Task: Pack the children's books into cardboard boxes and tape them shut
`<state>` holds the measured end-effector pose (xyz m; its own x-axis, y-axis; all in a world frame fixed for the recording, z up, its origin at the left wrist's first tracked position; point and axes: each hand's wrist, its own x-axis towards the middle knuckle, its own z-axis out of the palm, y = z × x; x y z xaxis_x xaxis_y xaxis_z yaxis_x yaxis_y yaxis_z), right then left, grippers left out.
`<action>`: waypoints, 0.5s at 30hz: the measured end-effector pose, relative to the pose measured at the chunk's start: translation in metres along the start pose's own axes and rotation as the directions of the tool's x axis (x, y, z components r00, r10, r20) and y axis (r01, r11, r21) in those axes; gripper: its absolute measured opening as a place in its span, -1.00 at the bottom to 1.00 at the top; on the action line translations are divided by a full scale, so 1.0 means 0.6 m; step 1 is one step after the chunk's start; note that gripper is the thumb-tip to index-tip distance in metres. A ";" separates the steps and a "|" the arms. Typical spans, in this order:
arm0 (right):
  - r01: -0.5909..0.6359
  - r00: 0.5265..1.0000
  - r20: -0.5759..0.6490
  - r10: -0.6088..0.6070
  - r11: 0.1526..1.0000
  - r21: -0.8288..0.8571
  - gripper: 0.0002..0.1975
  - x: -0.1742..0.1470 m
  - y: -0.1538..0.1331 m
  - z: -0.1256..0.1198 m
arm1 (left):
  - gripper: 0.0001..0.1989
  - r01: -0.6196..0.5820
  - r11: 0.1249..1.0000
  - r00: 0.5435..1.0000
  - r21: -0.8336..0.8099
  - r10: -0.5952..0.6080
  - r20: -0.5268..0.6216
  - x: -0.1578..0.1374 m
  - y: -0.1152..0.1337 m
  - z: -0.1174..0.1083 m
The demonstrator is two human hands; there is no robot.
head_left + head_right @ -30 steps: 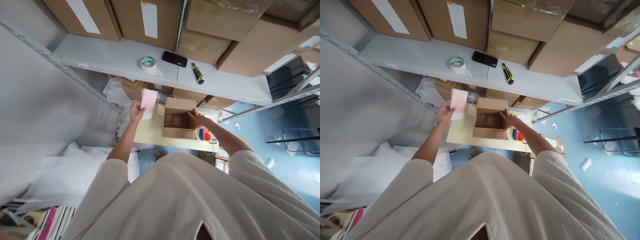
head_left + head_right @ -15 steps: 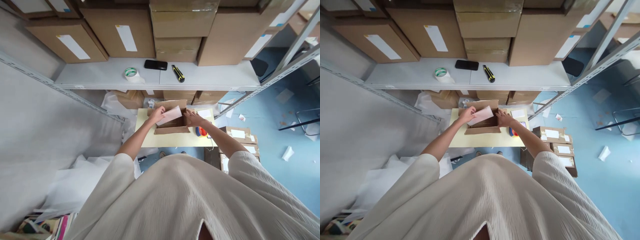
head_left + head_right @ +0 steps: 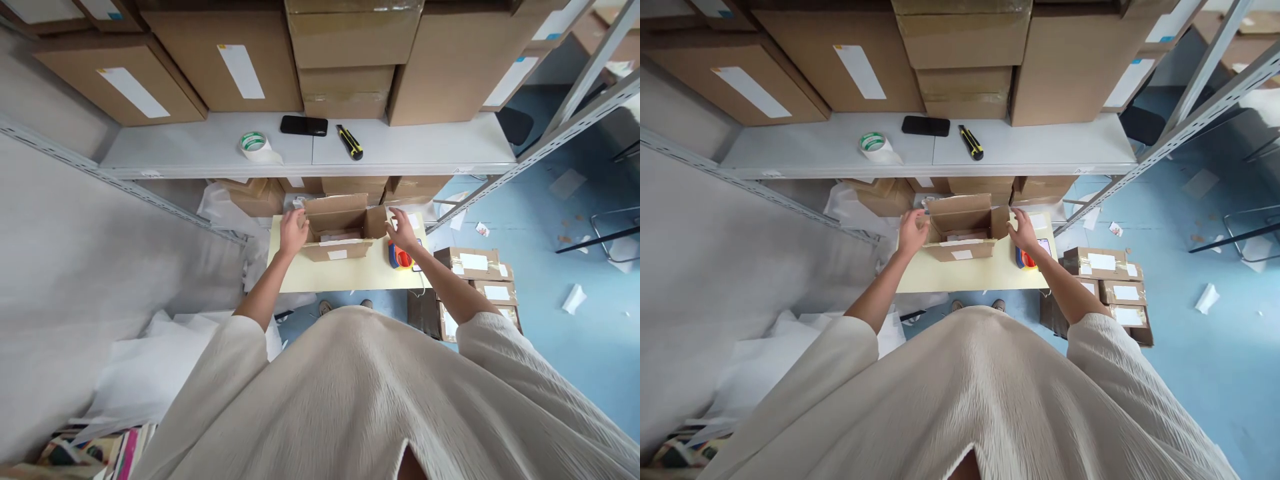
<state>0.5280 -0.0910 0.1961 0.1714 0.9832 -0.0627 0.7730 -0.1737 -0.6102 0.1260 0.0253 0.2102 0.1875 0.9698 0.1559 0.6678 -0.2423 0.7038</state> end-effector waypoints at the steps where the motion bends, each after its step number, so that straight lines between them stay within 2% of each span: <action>1: -0.063 0.998 -0.006 0.064 0.993 0.095 -0.12 0.001 0.001 0.003 | -0.49 0.046 0.999 0.996 0.009 -0.045 -0.072 -0.008 -0.012 -0.007; 2: -0.125 0.992 0.004 0.127 0.974 0.188 -0.11 0.002 0.002 0.007 | -0.38 0.107 0.994 0.987 -0.002 -0.106 -0.122 -0.015 -0.025 -0.012; 4: -0.228 0.973 0.042 0.228 0.912 0.341 -0.10 0.008 -0.001 0.015 | -0.14 0.243 0.965 0.960 -0.100 -0.254 -0.121 -0.027 -0.051 -0.014; 6: -0.285 0.957 0.076 0.281 0.848 0.446 -0.13 0.015 -0.009 0.022 | -0.02 0.376 0.898 0.921 -0.228 -0.389 -0.012 -0.037 -0.071 -0.009; 7: -0.297 0.952 0.086 0.294 0.821 0.487 -0.16 0.019 -0.015 0.025 | 0.00 0.416 0.869 0.907 -0.269 -0.417 0.057 -0.041 -0.078 -0.005; 10: -0.291 0.953 0.101 0.287 0.764 0.575 -0.26 0.028 -0.040 0.032 | -0.01 0.410 0.863 0.909 -0.294 -0.360 0.210 -0.053 -0.084 0.006; 15: -0.257 0.967 0.156 0.204 0.768 0.587 -0.35 0.033 -0.085 0.039 | -0.20 0.269 0.914 0.933 -0.304 -0.169 0.318 -0.061 -0.068 0.011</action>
<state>0.4775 -0.0615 0.2077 0.2282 0.9236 -0.3080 0.1906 -0.3527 -0.9161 0.0967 -0.0006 0.1711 0.2914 0.9368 -0.1937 0.4416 0.0479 0.8959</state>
